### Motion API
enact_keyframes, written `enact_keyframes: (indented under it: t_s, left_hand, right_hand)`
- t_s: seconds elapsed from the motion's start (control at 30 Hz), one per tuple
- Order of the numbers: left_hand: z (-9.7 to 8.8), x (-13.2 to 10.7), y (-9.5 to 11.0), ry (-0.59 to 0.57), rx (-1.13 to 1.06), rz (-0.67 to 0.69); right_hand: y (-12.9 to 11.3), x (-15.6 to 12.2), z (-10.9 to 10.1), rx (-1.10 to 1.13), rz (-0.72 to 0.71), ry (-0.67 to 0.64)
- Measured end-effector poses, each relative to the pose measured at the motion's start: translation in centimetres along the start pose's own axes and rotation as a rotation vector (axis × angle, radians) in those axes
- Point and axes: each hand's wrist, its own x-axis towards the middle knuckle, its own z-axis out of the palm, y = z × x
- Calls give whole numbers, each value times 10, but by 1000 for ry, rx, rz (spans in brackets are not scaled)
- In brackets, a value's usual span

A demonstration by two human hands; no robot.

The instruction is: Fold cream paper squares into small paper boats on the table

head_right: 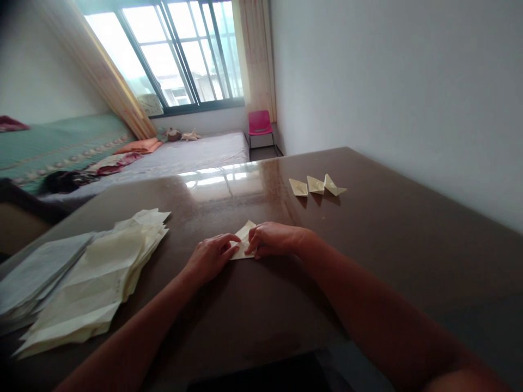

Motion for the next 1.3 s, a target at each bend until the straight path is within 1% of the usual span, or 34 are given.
enact_keyframes:
  t_s: [0.07,0.13,0.17,0.23,0.3,0.43,0.5,0.53,0.6,0.67,0.7,0.8,0.83,0.9,1.0,1.07,1.1,1.13,1.17,1.23,1.3]
  left_hand:
    - [1,-1,0,50,84,39]
    - [0,-3,2,91,184,132]
    - [-1,-4,5,87,231,194]
    - [-4,-6,12,30,306,301]
    - [-6,-8,22,-45,354,333]
    - [-9,-9,40,-155,427,310]
    - [-8,-10,46,-176,459,311]
    - [-7,-11,47,-172,464,304]
    - [-5,-14,49,-145,461,273]
    - [-1,-17,49,-108,453,229]
    - [2,-19,49,-80,447,203]
    - [8,-22,49,7,417,144]
    - [10,-22,49,23,404,134]
    - [12,-23,49,33,381,123]
    - [12,-23,48,40,362,102]
    - [12,-24,49,42,363,98]
    - [12,-23,50,40,366,97]
    - [12,-23,50,37,369,98]
    - [12,-23,51,34,371,98]
    - [13,-23,53,42,374,91]
    - [14,-24,53,58,369,87]
  right_hand:
    - [2,0,1,10,-11,1]
    - [4,0,2,20,-17,1]
    - [6,0,2,25,-20,0]
    - [8,0,3,30,-18,-5]
    - [10,1,4,35,6,-12]
    - [8,7,-1,0,53,-56]
    - [1,8,-2,-71,47,-95]
    - [-5,6,0,-117,46,-96]
    - [-18,-4,10,-222,68,-40]
    - [-33,-18,26,-346,144,103]
    - [-39,-25,34,-406,187,144]
    - [-54,-43,54,-500,247,167]
    - [-58,-45,57,-516,267,166]
    - [-60,-46,55,-535,309,165]
    - [-49,-37,41,-473,327,138]
    - [-30,-26,28,-324,356,127]
    - [-19,-19,22,-219,427,175]
    - [-8,-11,17,-117,510,270]
    - [4,-3,14,-94,541,326]
    - [23,14,11,-51,545,351]
    - [35,27,10,-13,528,323]
